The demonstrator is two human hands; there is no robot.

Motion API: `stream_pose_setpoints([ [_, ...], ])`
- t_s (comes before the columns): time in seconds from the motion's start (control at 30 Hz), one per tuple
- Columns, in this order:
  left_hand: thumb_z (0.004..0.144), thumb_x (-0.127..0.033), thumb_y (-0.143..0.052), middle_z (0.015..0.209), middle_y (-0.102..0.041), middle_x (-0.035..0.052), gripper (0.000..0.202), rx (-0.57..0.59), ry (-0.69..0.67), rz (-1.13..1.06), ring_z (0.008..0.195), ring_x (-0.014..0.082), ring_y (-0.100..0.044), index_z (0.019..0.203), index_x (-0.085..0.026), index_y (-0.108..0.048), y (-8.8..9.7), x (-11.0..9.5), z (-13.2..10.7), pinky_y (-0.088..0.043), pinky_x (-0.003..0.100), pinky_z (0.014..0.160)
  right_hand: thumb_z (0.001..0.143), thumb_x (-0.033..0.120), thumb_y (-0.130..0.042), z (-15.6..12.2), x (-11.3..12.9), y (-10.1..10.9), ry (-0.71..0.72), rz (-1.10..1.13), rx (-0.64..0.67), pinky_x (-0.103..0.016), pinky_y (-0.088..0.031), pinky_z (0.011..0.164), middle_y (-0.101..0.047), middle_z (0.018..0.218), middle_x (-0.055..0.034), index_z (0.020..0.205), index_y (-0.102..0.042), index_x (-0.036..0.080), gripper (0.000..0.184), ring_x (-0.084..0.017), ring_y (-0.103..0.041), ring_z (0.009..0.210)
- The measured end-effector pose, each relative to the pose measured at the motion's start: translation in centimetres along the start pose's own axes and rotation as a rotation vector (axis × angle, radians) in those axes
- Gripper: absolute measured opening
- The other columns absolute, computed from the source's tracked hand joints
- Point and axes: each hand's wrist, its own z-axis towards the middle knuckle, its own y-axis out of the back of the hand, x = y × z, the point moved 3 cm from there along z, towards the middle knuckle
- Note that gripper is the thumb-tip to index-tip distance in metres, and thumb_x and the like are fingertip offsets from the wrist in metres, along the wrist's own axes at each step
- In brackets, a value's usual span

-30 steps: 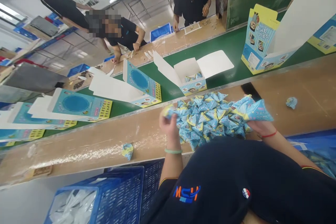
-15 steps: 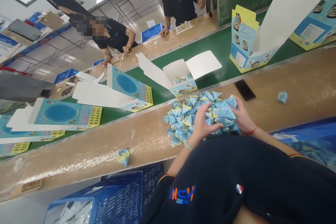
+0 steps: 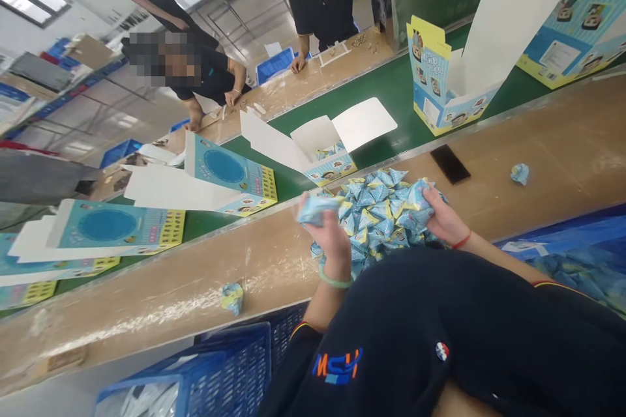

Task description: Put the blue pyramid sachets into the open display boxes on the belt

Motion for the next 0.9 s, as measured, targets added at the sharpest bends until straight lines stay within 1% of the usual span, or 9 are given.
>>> stream_pose_setpoints([
  [0.1, 0.085, -0.053, -0.073, 0.122, -0.060, 0.0074, 0.050, -0.148, -0.277, 0.198, 0.111, 0.0219, -0.063, 0.123, -0.022, -0.060, 3.7, -1.4, 1.9, -0.053, 0.037, 0.102, 0.073, 0.053, -0.088, 0.5, 1.5, 1.5, 0.070, -0.013, -0.033, -0.032, -0.064, 0.087, -0.073, 0.100, 0.0072, 0.102, -0.064, 0.036, 0.041, -0.016, -0.071, 0.099],
  [0.17, 0.084, -0.051, -0.075, 0.123, -0.060, 0.0082, 0.052, -0.173, -0.343, 0.280, 0.112, 0.0230, -0.063, 0.123, -0.021, -0.060, 5.4, -1.5, 2.3, -0.053, 0.038, 0.102, 0.075, 0.053, -0.086, 0.7, 2.2, 2.3, 0.100, -0.033, -0.047, -0.032, -0.063, 0.087, -0.073, 0.101, 0.0071, 0.105, -0.064, 0.037, 0.041, -0.016, -0.071, 0.100],
  [0.27, 0.080, -0.046, -0.078, 0.124, -0.061, 0.0106, 0.058, -0.069, -0.283, 0.414, 0.114, 0.0252, -0.063, 0.128, -0.020, -0.059, 6.5, 0.3, 1.7, -0.052, 0.039, 0.102, 0.077, 0.054, -0.084, 0.8, 2.7, 2.6, 0.118, -0.056, -0.040, -0.034, -0.064, 0.086, -0.072, 0.103, 0.0062, 0.109, -0.063, 0.038, 0.042, -0.018, -0.071, 0.103],
  [0.37, 0.082, -0.048, -0.075, 0.120, -0.064, 0.0121, 0.056, 0.141, -0.123, 0.518, 0.107, 0.0263, -0.065, 0.127, -0.019, -0.061, 6.2, 3.5, 0.2, -0.053, 0.042, 0.097, 0.075, 0.055, -0.086, 0.9, 2.6, 2.3, 0.119, -0.058, -0.037, -0.033, -0.064, 0.085, -0.072, 0.103, 0.0065, 0.109, -0.063, 0.039, 0.044, -0.018, -0.071, 0.102],
  [0.43, 0.078, -0.051, -0.077, 0.119, -0.064, 0.0141, 0.059, 0.313, -0.017, 0.595, 0.108, 0.0295, -0.065, 0.125, -0.019, -0.063, 5.6, 5.5, -1.0, -0.052, 0.046, 0.098, 0.074, 0.054, -0.086, 0.8, 2.2, 2.0, 0.116, -0.064, -0.037, -0.033, -0.063, 0.086, -0.073, 0.104, 0.0067, 0.109, -0.063, 0.040, 0.044, -0.017, -0.071, 0.101],
  [0.53, 0.072, -0.052, -0.081, 0.134, -0.057, 0.0187, 0.069, 0.347, -0.022, 0.674, 0.129, 0.0370, -0.053, 0.129, -0.019, -0.060, 4.0, 6.4, -2.4, -0.044, 0.055, 0.109, 0.075, 0.053, -0.086, 0.6, 1.5, 1.6, 0.115, -0.111, -0.044, -0.033, -0.062, 0.089, -0.073, 0.105, 0.0066, 0.111, -0.063, 0.040, 0.045, -0.017, -0.070, 0.102],
  [0.6, 0.074, -0.051, -0.080, 0.137, -0.055, 0.0174, 0.066, 0.398, -0.066, 0.620, 0.132, 0.0361, -0.051, 0.130, -0.021, -0.060, 1.8, 5.7, -3.4, -0.044, 0.053, 0.109, 0.073, 0.054, -0.086, 0.3, 1.2, 1.2, 0.114, -0.163, -0.064, -0.035, -0.061, 0.093, -0.073, 0.106, 0.0058, 0.114, -0.063, 0.040, 0.049, -0.019, -0.070, 0.105],
  [0.77, 0.078, -0.044, -0.079, 0.103, -0.068, 0.0073, 0.050, 0.809, 0.089, 0.297, 0.079, 0.0189, -0.062, 0.121, -0.022, -0.066, -6.0, 3.6, -6.3, -0.054, 0.034, 0.076, 0.072, 0.055, -0.086, -0.5, 0.6, 0.1, 0.260, -0.445, -0.038, -0.044, -0.046, 0.116, -0.067, 0.131, -0.0006, 0.126, -0.061, 0.035, 0.064, -0.025, -0.060, 0.128],
  [0.9, 0.069, -0.043, -0.087, 0.084, -0.066, 0.0027, 0.039, 0.787, 0.240, 0.167, 0.071, 0.0153, -0.059, 0.094, -0.019, -0.070, -7.4, 3.8, -5.7, -0.048, 0.027, 0.064, 0.084, 0.068, -0.070, 0.2, 0.0, 1.3, 0.361, -0.552, -0.062, -0.047, -0.043, 0.119, -0.063, 0.138, -0.0057, 0.135, -0.056, 0.032, 0.064, -0.026, -0.056, 0.135],
])
